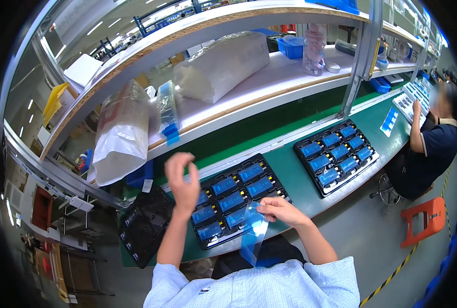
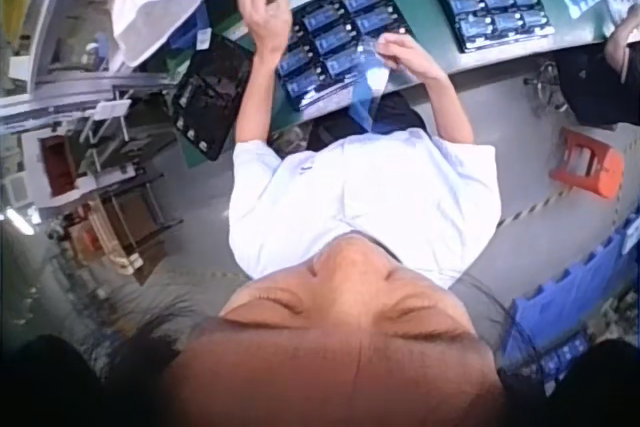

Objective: The person applies blue adhesive labels to small blue rectangular items arranged in black trays on a green workbench. They repeatedly reach for labels, peel them, and place them onto the items one by one.

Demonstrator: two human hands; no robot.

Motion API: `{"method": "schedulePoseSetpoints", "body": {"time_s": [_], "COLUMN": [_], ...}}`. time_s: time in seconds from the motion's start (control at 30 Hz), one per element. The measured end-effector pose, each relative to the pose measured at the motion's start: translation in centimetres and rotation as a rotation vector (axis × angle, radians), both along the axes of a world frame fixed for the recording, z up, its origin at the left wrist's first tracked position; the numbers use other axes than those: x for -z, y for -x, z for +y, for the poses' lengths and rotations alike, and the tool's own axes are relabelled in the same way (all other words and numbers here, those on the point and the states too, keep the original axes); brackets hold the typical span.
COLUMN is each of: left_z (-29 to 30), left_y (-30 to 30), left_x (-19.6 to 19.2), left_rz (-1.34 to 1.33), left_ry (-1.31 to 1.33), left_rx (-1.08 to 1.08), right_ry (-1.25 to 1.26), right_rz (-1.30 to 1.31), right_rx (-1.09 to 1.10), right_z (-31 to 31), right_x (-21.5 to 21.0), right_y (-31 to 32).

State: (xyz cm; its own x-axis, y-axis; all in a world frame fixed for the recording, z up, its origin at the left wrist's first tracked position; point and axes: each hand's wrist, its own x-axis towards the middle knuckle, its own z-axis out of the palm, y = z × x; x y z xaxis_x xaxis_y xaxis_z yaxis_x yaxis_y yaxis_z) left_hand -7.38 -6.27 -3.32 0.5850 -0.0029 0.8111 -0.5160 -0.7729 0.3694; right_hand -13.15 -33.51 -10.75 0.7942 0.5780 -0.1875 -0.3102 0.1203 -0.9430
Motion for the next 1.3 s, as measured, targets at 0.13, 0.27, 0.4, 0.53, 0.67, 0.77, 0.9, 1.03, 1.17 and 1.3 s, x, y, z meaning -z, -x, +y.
{"method": "schedulePoseSetpoints", "body": {"time_s": [0.13, 0.27, 0.4, 0.53, 0.67, 0.77, 0.9, 1.03, 1.17, 1.3], "left_z": [-3.5, -4.2, -4.3, -3.7, -2.7, -2.6, -3.1, -3.2, -3.6, -3.8], "left_y": [6.7, 9.7, 10.7, 11.5, 12.4, 13.0, 13.5, 13.7, 13.7, 13.2], "left_x": [6.2, 7.6, 7.0, 6.9, 6.2, 5.6, 5.8, 6.5, 7.1, 7.4], "left_rz": [0.894, 1.064, 0.948, 0.871, 0.955, 1.05, 1.04, 1.023, 1.085, 1.433], "left_ry": [0.643, 0.825, 0.554, 0.518, 0.441, 0.354, 0.249, 0.149, 0.003, 0.262], "left_rx": [0.708, 0.706, 0.535, 0.477, 0.521, 0.557, 0.507, 0.555, 0.6, 0.575], "right_ry": [-0.026, -0.016, 0.059, 0.033, 0.165, 0.253, 0.291, 0.315, 0.229, 0.296], "right_rz": [-0.026, -0.048, -0.086, -0.181, -0.565, -0.485, -0.427, -0.471, -0.426, -0.708], "right_rx": [0.032, 0.081, 0.068, 0.053, -0.011, -0.082, -0.105, -0.059, -0.073, -0.035], "right_z": [0.9, 1.4, 2.3, 3.0, 2.8, 2.1, 1.5, 0.9, 0.6, 0.1], "right_x": [0.7, 1.4, 1.6, 1.9, 1.5, 0.8, 0.7, 0.8, 1.5, 1.6], "right_y": [0.1, 0.2, 1.1, 2.3, 3.0, 4.1, 4.6, 4.6, 5.0, 4.8]}}
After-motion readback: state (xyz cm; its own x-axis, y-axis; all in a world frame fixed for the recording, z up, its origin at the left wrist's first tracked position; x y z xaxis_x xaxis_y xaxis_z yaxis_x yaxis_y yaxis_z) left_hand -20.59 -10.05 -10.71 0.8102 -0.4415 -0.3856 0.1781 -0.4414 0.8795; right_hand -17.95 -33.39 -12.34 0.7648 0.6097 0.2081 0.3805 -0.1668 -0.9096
